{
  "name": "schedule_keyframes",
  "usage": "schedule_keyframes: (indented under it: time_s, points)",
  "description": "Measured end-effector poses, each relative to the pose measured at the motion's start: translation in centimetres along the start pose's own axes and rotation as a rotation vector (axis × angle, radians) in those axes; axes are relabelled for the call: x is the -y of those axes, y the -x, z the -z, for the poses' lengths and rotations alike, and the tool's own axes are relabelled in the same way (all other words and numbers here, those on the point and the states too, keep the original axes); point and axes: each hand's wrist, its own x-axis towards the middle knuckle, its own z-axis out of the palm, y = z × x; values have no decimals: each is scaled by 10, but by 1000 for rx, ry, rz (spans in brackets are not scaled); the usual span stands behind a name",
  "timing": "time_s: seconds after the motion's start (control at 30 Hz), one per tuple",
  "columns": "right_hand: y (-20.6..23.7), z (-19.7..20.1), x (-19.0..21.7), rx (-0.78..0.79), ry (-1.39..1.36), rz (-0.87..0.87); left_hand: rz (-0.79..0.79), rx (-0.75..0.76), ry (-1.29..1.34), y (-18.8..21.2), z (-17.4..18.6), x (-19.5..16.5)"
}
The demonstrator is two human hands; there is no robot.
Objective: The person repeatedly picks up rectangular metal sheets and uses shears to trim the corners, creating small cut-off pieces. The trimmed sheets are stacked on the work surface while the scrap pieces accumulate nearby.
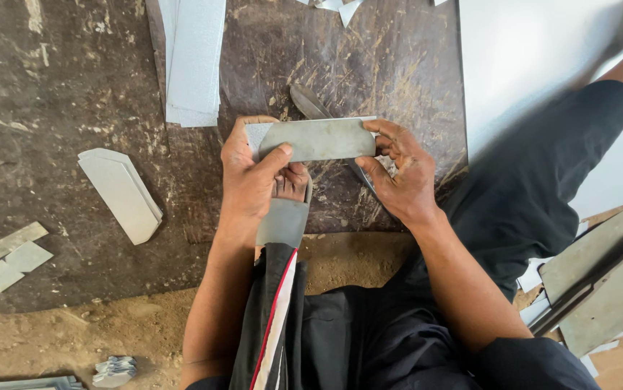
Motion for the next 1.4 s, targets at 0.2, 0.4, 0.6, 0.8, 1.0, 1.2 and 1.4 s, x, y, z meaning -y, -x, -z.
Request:
schedule_keyframes:
  time_s: [0.2, 0.4, 0.6, 0.8, 1.0, 1.2, 1.4]
  points:
    - [3, -1, -3, 12, 44, 27, 30, 28, 27, 3, 10, -5]
    - [4, -3, -4, 16, 110, 53, 32, 61, -13, 3, 13, -8]
    - [2, -6, 0, 10, 70, 72, 13, 32, -44, 5, 11, -8]
    - [1, 3, 0, -104, -29, -151, -1, 46, -36, 10, 2, -9]
    - [0, 7, -14, -45, -219, -384, 54, 109, -225, 8, -3, -21]
    - [3, 11, -19, -45, -458, -330, -104, 288, -551, 15, 10, -48]
    - [4, 10, -19, -77, -487, -335, -230, 309, -805, 16, 10, -57]
